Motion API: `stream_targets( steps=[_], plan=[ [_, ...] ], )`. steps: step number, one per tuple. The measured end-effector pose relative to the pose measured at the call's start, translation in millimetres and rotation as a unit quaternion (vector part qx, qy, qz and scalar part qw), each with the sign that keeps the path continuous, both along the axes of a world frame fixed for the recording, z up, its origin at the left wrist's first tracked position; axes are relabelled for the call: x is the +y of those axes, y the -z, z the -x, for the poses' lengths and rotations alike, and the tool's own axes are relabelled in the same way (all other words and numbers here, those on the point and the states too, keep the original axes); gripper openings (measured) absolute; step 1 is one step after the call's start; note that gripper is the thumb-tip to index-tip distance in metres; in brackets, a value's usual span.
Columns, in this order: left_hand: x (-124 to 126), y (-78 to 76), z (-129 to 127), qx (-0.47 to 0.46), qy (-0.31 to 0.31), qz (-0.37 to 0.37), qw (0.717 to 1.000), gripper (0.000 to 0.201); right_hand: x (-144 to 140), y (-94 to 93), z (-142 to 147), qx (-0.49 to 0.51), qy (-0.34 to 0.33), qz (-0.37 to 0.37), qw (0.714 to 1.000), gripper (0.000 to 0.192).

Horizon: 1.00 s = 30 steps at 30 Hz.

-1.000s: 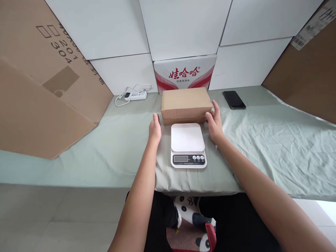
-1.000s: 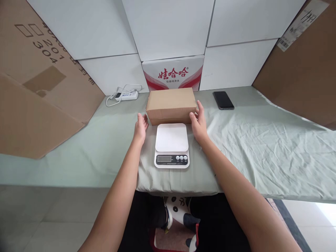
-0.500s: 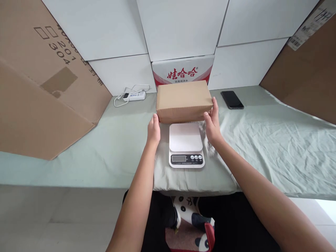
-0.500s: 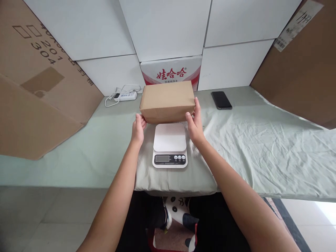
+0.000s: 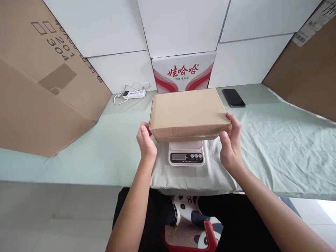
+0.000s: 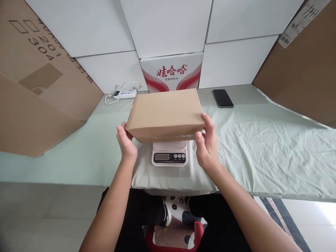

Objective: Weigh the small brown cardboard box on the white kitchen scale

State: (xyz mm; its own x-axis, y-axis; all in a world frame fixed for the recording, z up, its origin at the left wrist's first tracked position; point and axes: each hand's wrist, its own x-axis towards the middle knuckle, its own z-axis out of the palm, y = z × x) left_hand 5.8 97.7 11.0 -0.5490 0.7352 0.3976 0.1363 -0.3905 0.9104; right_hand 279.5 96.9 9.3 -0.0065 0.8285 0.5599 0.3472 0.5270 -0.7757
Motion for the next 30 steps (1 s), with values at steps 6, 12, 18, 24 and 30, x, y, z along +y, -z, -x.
stream_targets(
  steps=[6, 12, 18, 24, 30],
  plan=[
    [-4, -1.9, -2, 0.020, 0.006, 0.020, 1.000, 0.074, -10, 14.6, -11, 0.002, 0.021, 0.010, 1.000, 0.054],
    [-3, -0.1, 0, 0.038, -0.018, 0.028, 0.999, 0.072, -6, 11.9, -11, -0.010, 0.014, 0.017, 1.000, 0.054],
    [0, 4.8, 2, 0.047, -0.022, 0.032, 0.998, 0.070, -9, 12.4, -9, -0.019, 0.018, 0.015, 1.000, 0.057],
    [1, 4.4, 4, 0.029, -0.012, 0.038, 0.999, 0.071, -9, 14.6, -10, -0.028, 0.017, 0.010, 0.999, 0.055],
    [1, 3.2, 4, 0.018, -0.017, 0.040, 0.999, 0.072, -9, 14.7, -11, -0.038, 0.015, 0.003, 0.999, 0.056]
  ],
)
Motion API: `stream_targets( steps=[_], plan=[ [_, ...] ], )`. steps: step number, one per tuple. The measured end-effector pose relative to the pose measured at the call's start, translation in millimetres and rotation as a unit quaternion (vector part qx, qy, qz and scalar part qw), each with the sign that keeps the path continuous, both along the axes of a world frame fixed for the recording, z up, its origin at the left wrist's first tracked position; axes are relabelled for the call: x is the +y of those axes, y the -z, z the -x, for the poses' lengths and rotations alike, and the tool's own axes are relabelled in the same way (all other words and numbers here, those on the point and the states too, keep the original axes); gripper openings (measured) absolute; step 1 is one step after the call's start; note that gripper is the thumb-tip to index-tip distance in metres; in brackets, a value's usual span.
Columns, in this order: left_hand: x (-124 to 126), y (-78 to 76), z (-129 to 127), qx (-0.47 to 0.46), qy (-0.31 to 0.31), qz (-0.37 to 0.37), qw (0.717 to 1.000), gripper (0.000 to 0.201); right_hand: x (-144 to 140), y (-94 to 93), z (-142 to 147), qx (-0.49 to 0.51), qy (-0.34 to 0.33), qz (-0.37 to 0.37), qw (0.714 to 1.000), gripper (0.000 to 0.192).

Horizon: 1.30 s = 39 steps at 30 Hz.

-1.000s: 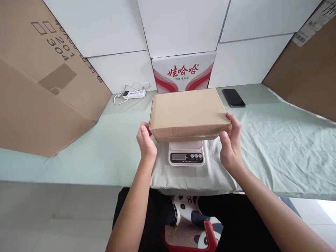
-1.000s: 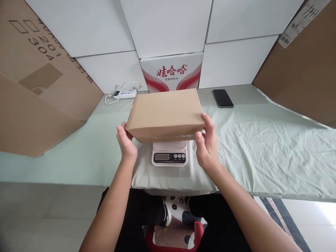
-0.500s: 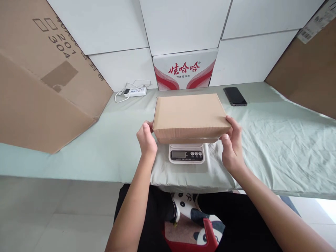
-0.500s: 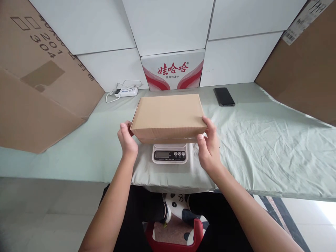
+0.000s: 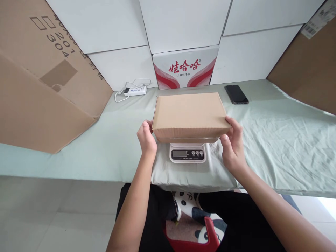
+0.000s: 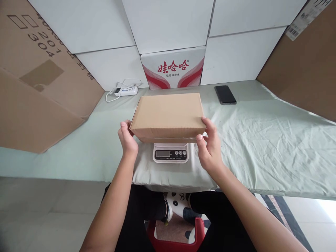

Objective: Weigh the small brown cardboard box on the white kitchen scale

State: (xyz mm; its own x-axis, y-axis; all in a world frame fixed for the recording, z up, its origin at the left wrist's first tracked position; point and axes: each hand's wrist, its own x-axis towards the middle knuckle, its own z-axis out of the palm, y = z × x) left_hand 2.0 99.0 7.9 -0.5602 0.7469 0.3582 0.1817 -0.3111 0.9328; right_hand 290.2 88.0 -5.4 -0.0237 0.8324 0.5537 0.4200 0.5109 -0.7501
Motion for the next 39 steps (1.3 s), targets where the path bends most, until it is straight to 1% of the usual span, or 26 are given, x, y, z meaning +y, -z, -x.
stream_targets(
  steps=[4, 7, 12, 15, 19, 23, 28, 33, 36, 39],
  plan=[
    [0, 1.3, -1, -0.003, -0.009, 0.005, 1.000, 0.071, 0, 0.2, 2, 0.003, 0.001, -0.005, 1.000, 0.054],
    [0, 1.8, -1, -0.006, -0.023, 0.003, 1.000, 0.067, -1, -2.4, 3, 0.013, 0.006, -0.011, 1.000, 0.056],
    [-1, -3.0, 5, -0.054, -0.057, -0.017, 0.997, 0.053, 1, -13.2, -7, 0.051, 0.076, -0.028, 0.995, 0.058],
    [-1, -5.7, 12, -0.073, -0.066, -0.016, 0.995, 0.051, 5, -15.2, -14, 0.064, 0.097, -0.042, 0.992, 0.058],
    [2, -5.5, 16, -0.067, -0.069, -0.008, 0.995, 0.053, 11, -8.7, -16, 0.076, 0.084, -0.020, 0.993, 0.061],
    [3, -4.9, 16, -0.054, -0.066, -0.007, 0.996, 0.056, 13, -2.7, -14, 0.071, 0.065, -0.011, 0.995, 0.059],
    [3, -5.8, 16, -0.041, -0.067, -0.009, 0.997, 0.062, 12, -3.3, -12, 0.065, 0.057, -0.013, 0.996, 0.056],
    [3, -6.6, 16, -0.037, -0.076, -0.009, 0.996, 0.063, 13, -4.1, -11, 0.067, 0.054, -0.004, 0.996, 0.057],
    [3, -6.4, 16, -0.035, -0.072, -0.005, 0.997, 0.064, 13, -4.1, -11, 0.070, 0.054, -0.002, 0.996, 0.057],
    [4, -5.7, 16, -0.051, -0.061, -0.011, 0.997, 0.064, 13, -4.2, -11, 0.067, 0.054, 0.000, 0.996, 0.058]
  ],
)
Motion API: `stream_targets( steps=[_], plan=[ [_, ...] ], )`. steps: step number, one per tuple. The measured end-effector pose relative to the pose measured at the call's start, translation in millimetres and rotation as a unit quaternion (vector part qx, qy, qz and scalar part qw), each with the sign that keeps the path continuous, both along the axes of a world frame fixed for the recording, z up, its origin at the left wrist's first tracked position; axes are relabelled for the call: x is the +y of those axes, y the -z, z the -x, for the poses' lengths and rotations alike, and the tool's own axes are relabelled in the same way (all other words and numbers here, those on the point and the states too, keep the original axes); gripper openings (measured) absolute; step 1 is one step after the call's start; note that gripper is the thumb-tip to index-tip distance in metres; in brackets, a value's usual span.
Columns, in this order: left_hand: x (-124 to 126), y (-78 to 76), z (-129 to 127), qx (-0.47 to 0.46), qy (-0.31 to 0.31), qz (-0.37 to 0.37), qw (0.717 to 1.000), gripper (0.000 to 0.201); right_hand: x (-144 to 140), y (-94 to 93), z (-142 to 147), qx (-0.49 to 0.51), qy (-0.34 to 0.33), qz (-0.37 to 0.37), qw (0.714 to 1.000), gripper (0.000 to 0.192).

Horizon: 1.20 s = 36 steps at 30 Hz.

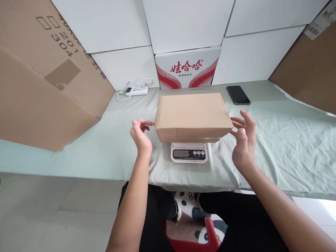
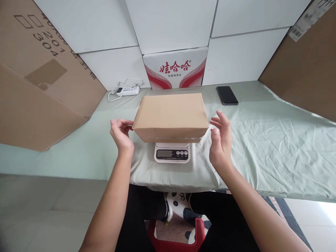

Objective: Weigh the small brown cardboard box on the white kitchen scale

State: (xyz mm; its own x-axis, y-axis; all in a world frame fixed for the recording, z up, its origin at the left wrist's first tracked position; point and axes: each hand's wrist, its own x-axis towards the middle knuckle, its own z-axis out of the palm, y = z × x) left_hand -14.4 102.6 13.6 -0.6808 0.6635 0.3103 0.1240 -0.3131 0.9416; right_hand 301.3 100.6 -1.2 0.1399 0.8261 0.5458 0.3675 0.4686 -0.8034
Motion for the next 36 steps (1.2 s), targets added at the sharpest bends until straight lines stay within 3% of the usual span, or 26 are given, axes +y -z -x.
stream_targets(
  steps=[9, 14, 18, 28, 33, 36],
  plan=[
    [1, -1.7, -4, -0.042, 0.029, -0.009, 0.999, 0.057, -3, -3.9, 4, 0.002, -0.008, 0.015, 1.000, 0.055],
    [3, 0.3, -5, -0.005, 0.050, 0.026, 0.998, 0.044, -4, -1.6, 5, 0.006, -0.020, 0.025, 0.999, 0.055],
    [3, 1.0, -7, 0.032, 0.093, 0.044, 0.994, 0.047, -4, 1.2, 6, 0.001, -0.029, 0.021, 0.999, 0.056],
    [1, 2.4, -7, 0.082, 0.109, 0.025, 0.990, 0.037, -9, -4.4, 16, -0.051, -0.053, -0.004, 0.997, 0.059],
    [-1, 2.5, -9, 0.079, 0.092, -0.005, 0.993, 0.047, -4, -7.2, 21, -0.072, -0.047, -0.040, 0.995, 0.065],
    [1, 2.8, -13, 0.058, 0.119, -0.028, 0.991, 0.059, 6, -11.6, 27, -0.037, -0.046, -0.073, 0.996, 0.070]
  ],
)
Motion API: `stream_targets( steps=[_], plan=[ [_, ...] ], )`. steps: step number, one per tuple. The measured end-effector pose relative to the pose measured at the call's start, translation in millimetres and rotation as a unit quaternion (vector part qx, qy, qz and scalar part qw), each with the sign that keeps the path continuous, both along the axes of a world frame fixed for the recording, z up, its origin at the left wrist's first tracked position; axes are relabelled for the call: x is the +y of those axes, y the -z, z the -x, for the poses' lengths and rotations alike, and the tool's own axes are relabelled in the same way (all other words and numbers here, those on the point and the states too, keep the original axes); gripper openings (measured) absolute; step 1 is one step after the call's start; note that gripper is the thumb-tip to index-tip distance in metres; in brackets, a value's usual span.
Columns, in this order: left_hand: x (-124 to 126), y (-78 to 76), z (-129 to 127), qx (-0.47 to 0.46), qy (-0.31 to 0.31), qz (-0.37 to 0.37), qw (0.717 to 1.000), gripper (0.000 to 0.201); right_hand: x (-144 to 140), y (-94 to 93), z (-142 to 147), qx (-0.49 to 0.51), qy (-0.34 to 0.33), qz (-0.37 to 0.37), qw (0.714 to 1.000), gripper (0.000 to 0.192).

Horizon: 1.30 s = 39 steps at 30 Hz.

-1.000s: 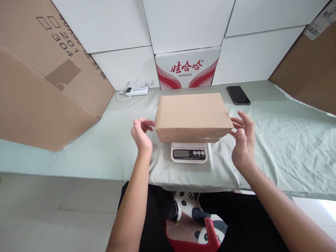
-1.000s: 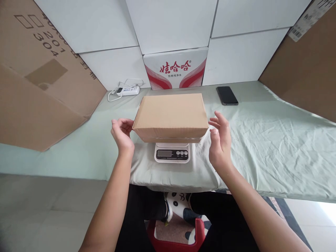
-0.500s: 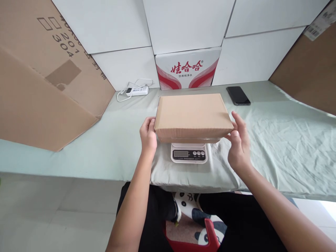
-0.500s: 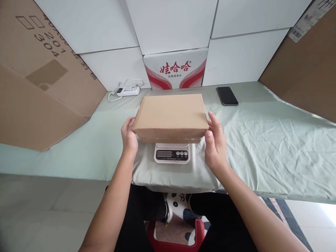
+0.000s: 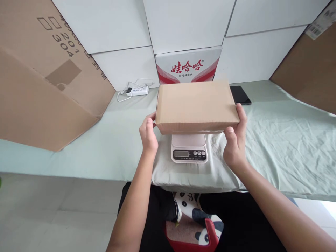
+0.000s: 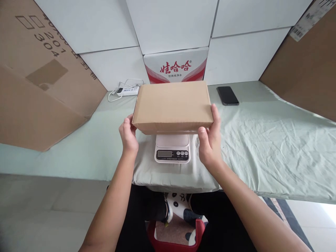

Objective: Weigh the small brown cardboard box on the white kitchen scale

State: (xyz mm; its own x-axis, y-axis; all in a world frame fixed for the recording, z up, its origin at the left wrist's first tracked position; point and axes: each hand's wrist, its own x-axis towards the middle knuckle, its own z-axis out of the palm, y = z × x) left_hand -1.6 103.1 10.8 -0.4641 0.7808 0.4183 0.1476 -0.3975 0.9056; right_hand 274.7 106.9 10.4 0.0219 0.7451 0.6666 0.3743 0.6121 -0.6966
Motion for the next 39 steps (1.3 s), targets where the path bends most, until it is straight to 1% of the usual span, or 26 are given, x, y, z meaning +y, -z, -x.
stream_targets(
  steps=[4, 6, 10, 12, 15, 18, 24, 28, 30, 32, 35, 39],
  plan=[
    [4, -0.5, -5, -0.021, 0.062, -0.021, 0.998, 0.068, 22, -4.4, 8, 0.061, -0.035, -0.041, 0.997, 0.076],
    [9, -1.4, -6, -0.022, 0.086, -0.023, 0.996, 0.073, 34, -3.2, 12, 0.064, -0.045, -0.052, 0.996, 0.081],
    [26, -5.4, -2, -0.034, 0.139, -0.021, 0.990, 0.085, 62, 6.2, 18, 0.035, -0.041, -0.042, 0.998, 0.090],
    [36, -8.6, 0, -0.036, 0.167, -0.022, 0.985, 0.091, 78, 11.9, 20, 0.035, -0.046, -0.049, 0.997, 0.093],
    [48, -12.0, 0, -0.030, 0.192, -0.022, 0.981, 0.099, 97, 18.0, 21, 0.033, -0.044, -0.048, 0.997, 0.097],
    [55, -9.5, 0, -0.027, 0.193, -0.003, 0.981, 0.104, 107, 21.6, 20, 0.025, -0.051, -0.018, 0.998, 0.099],
    [63, 9.9, 2, -0.011, 0.211, 0.033, 0.977, 0.106, 111, 29.3, 21, 0.028, -0.081, 0.062, 0.994, 0.102],
    [68, 20.0, 2, -0.014, 0.197, 0.057, 0.979, 0.106, 114, 33.6, 22, 0.035, -0.090, 0.102, 0.990, 0.111],
    [71, 23.4, 1, -0.022, 0.194, 0.071, 0.978, 0.106, 117, 36.4, 23, 0.031, -0.088, 0.118, 0.989, 0.107],
    [74, 26.8, -1, -0.032, 0.192, 0.082, 0.978, 0.106, 122, 40.3, 24, 0.033, -0.093, 0.119, 0.988, 0.106],
    [78, 32.4, -2, -0.047, 0.179, 0.094, 0.978, 0.105, 132, 47.0, 24, 0.056, -0.098, 0.095, 0.989, 0.110],
    [82, 37.5, -3, -0.064, 0.169, 0.108, 0.978, 0.103, 138, 52.2, 23, 0.055, -0.086, 0.085, 0.991, 0.100]
  ],
)
